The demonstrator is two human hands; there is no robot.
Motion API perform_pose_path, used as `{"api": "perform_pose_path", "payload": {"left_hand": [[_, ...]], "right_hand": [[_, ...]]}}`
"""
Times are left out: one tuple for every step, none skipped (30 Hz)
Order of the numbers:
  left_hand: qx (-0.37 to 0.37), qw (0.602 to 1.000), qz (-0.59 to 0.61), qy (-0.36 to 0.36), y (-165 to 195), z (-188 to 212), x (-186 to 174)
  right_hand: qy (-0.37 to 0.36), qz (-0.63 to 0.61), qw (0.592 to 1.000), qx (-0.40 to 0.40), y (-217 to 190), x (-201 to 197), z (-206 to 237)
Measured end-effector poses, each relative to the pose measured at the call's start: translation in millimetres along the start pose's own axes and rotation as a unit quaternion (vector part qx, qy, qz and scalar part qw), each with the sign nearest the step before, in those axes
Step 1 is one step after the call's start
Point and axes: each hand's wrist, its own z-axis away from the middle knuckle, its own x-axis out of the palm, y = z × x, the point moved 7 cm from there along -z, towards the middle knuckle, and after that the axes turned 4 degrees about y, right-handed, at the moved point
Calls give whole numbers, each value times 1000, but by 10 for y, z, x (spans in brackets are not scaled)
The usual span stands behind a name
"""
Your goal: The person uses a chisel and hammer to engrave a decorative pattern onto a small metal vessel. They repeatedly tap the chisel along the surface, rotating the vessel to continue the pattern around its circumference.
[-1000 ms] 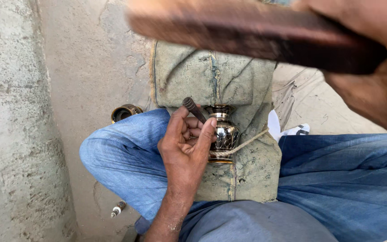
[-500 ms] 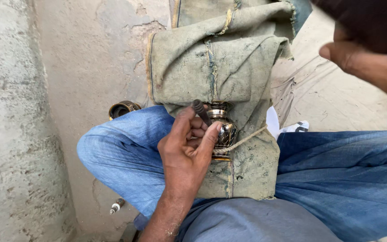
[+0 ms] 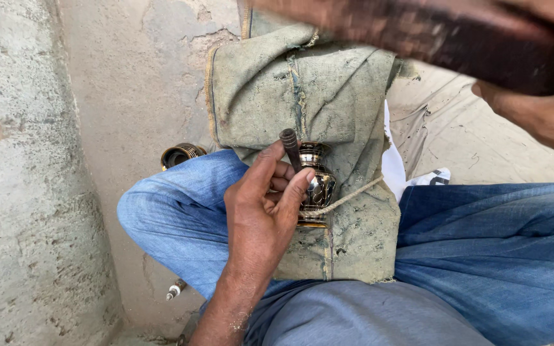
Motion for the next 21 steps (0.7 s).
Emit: {"api": "perform_pose_path", "payload": {"left_hand": [[-3, 1000, -4, -1, -5, 1, 3], [-6, 1000, -8, -2, -11, 1, 7], [3, 1000, -13, 5, 3, 1, 0], [13, 1000, -18, 13, 16, 1, -9], [22, 999, -23, 21, 34, 7, -20], [17, 999, -29, 24, 30, 12, -26], [12, 999, -35, 29, 28, 17, -37], [6, 999, -41, 33, 24, 28, -48], [7, 998, -38, 43, 33, 44, -62], [9, 998, -35, 52, 38, 61, -74], [9, 998, -33, 61, 42, 87, -84], [8, 997, -27, 69, 38, 111, -90], [9, 997, -20, 76, 36, 131, -91], [10, 996, -12, 83, 27, 152, -90], [24, 995, -26, 95, 36, 176, -92], [39, 993, -40, 106, 39, 196, -94], [53, 990, -55, 117, 45, 219, -100], [49, 989, -53, 127, 22, 242, -103], [47, 988, -52, 136, 1, 257, -105], [47, 987, -49, 146, -20, 261, -109], [47, 987, -45, 148, -39, 265, -108]], "right_hand": [[-3, -7, 1000, 1, 9, 7, -5], [-5, -16, 1000, 4, 13, 19, -7], [-7, -25, 1000, 6, 19, 23, -18], [-10, -45, 999, 14, 27, 37, -34], [-13, -63, 998, 18, 27, 26, -53], [-13, -84, 996, 24, 21, 37, -86], [-11, -89, 996, 27, -2, 25, -114], [-17, -92, 995, 34, -29, 33, -151], [-18, -76, 996, 31, -87, 32, -186], [-19, -60, 998, 28, -155, 30, -226], [-80, 43, 996, 23, -205, 44, -241], [-94, 71, 993, 18, -280, 17, -265], [-108, 99, 989, 13, -357, -12, -292], [-78, 53, 996, 7, -468, -64, -324], [-65, 32, 997, 2, -553, -119, -345], [-51, 11, 999, -3, -628, -169, -360], [-53, 16, 998, -4, -679, -207, -365], [-59, 34, 998, -7, -720, -201, -370], [-64, 52, 997, -10, -751, -199, -366], [-72, 86, 994, -15, -771, -179, -363], [-65, 86, 994, -28, -801, -197, -356]]}}
